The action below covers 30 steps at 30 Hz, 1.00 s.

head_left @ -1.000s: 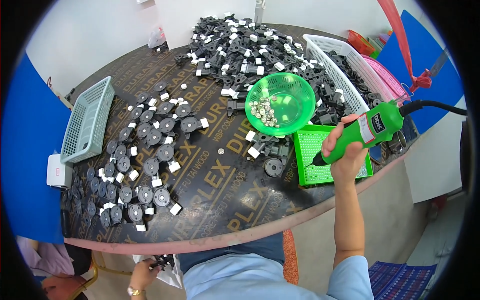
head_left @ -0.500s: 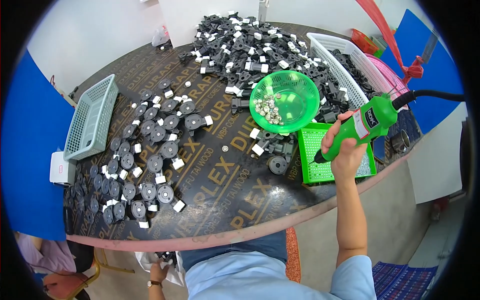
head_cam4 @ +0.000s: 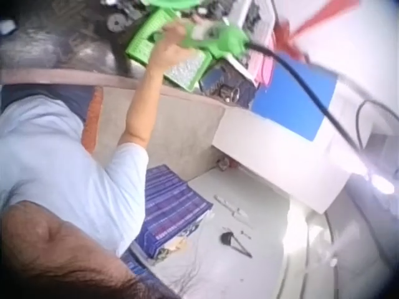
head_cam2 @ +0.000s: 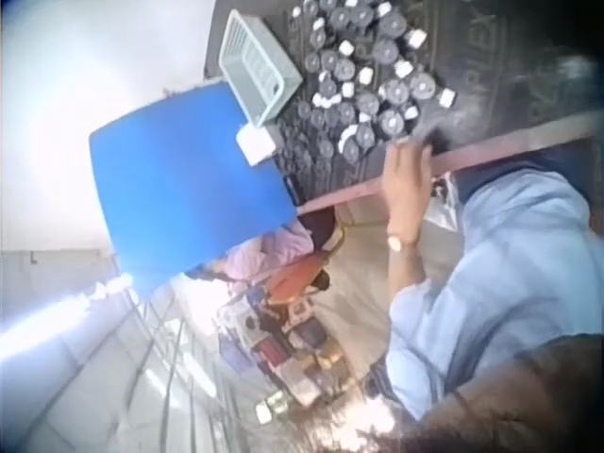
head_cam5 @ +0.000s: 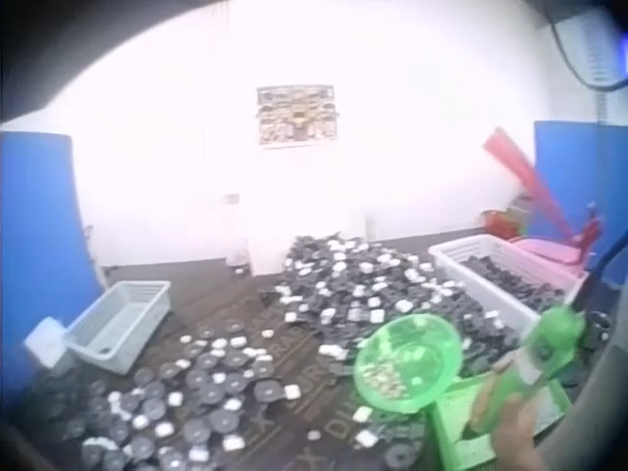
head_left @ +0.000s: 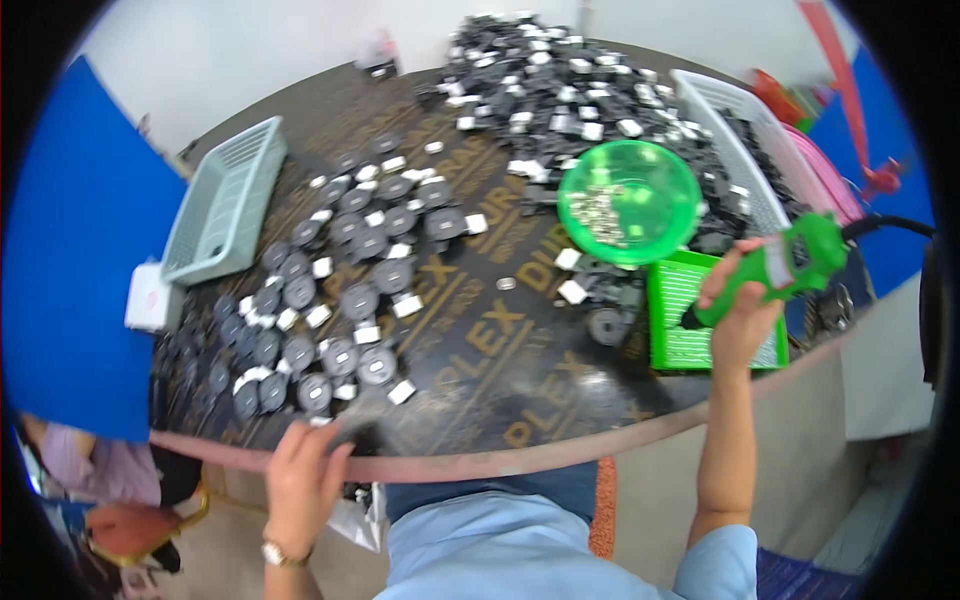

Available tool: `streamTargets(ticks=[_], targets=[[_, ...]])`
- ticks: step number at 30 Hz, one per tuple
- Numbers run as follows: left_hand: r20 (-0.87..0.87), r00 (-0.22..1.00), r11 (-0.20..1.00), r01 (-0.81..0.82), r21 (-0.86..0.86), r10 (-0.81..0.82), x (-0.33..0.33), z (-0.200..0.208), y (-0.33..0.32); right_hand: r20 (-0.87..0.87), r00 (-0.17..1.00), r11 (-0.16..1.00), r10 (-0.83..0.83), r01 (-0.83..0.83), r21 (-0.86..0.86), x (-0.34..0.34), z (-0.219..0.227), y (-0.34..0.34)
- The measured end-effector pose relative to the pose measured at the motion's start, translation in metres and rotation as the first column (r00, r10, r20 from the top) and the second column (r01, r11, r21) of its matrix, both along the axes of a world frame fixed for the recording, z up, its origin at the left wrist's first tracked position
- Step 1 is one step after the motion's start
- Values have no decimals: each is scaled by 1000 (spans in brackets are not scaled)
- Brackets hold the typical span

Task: Fastening screws into small plastic components using an electric screwdriver at a factory workbench.

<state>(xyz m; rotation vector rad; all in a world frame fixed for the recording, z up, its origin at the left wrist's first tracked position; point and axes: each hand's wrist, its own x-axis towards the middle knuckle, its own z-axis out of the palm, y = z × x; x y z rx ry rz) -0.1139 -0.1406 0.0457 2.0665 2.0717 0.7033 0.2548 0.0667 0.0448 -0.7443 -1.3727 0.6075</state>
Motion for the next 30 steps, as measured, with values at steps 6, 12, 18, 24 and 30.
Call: streamTargets(ticks=[6,12,18,24,30], targets=[[-154,987,996,47,76,-35,17,-18,26,-24,999,999,37,-38,-32,6,1,-5],[-350,932,991,121,49,-96,23,-25,54,23,999,998,44,-43,-47,2,10,-9],[-156,923,930,364,45,-353,72,-37,81,-144,985,995,98,-93,35,-20,53,-27],[16,914,914,403,54,-404,107,-47,123,-158,914,927,373,-375,17,-104,37,-19],[-47,919,910,394,127,-391,111,-57,142,-144,917,925,371,-379,-31,-129,29,5]])
